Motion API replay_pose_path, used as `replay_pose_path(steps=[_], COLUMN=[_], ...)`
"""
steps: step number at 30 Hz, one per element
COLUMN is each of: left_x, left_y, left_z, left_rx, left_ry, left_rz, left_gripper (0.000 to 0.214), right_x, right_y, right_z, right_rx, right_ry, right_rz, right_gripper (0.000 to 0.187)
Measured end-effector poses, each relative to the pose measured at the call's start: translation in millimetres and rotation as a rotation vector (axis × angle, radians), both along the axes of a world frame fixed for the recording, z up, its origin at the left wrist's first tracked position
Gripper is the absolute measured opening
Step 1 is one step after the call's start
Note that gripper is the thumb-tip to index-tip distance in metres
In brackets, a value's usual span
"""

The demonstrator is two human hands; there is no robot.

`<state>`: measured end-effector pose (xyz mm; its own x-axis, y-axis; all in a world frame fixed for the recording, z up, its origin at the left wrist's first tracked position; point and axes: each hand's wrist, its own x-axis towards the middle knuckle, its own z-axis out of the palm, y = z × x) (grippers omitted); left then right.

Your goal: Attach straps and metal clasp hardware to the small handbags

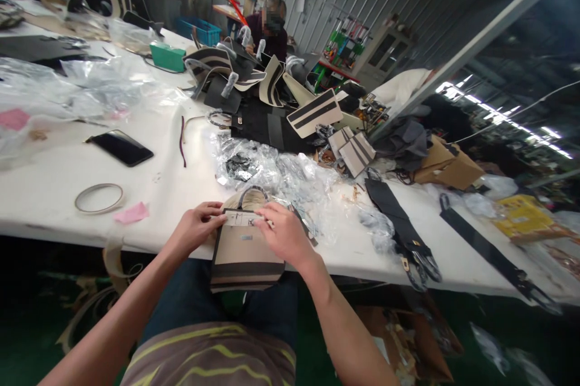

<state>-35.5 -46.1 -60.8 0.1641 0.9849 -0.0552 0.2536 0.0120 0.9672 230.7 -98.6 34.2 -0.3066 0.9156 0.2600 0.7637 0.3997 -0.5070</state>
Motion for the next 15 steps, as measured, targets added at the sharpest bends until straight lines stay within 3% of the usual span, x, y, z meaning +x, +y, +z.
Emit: replay_pose_path(steps=[4,10,15], left_x=[2.3,9.6,16.9], left_y=[-0.2,-0.1,-6.3], left_z=[-4.0,-4.3,-3.6], left_rx=[0.033,0.040,0.117], left_ry=[-0.013,0.033,0.002], left_rz=[0.020,0.088,0.181], left_gripper=[0.053,0.038,0.031], right_x=[-32.2,-52.5,-54.0], right_y=[10.3,24.1,29.4], right_z=[-14.8,-32.6,-38.7], right_rx=[0.014,0.048,0.070], right_ry=[-0.080,-0.205,-0.240], right_rz=[0.132,0.149,0.171], right_gripper=[0.034,0.006,0.008])
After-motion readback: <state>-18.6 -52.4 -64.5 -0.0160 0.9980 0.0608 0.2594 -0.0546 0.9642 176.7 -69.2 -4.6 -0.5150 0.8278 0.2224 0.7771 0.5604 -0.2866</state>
